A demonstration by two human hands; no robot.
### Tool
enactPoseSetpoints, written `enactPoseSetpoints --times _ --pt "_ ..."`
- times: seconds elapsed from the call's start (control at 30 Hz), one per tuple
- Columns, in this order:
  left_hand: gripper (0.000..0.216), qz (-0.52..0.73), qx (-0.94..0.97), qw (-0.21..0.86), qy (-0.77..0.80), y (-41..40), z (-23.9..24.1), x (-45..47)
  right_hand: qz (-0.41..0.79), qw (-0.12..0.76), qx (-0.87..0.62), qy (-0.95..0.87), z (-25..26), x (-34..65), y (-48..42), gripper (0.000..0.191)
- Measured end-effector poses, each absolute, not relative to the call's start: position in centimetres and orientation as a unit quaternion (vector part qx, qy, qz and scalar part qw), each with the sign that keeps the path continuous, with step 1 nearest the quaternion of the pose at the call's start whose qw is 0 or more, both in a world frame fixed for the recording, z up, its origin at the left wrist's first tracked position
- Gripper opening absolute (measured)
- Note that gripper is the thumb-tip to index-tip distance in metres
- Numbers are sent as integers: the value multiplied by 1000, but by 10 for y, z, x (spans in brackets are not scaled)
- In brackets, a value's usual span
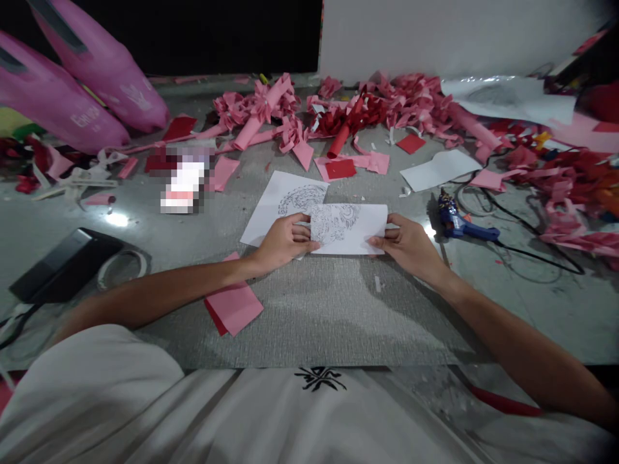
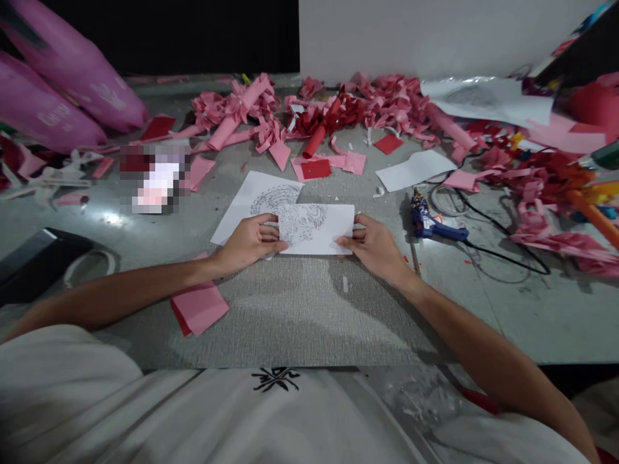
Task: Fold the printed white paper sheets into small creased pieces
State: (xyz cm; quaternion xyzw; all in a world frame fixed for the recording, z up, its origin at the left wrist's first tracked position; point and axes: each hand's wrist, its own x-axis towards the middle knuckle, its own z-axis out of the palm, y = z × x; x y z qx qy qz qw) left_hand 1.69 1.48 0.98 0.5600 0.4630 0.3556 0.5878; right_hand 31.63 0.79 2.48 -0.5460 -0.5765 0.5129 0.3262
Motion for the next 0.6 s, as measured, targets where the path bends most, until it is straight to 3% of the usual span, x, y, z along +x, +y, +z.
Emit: enactPoseSetpoints --times 0.1,0.27,0.4,0.53,0.6 --pt "80 373 587 546 468 8 9 18 490 300 -560 -597 26 315 3 55" --pt "91 352 684 405 494 -5 5 19 263 245 -600 -715 23 313 -4 34" --pt "107 280 753 309 509 -6 5 17 191 193 -617 -739 18 312 -5 32" --pt "80 202 846 165 464 -5 11 15 126 171 -635 -743 17 313 -5 64" --pt "66 132 902 120 394 -2 13 14 81 168 -596 -781 16 313 -4 65"
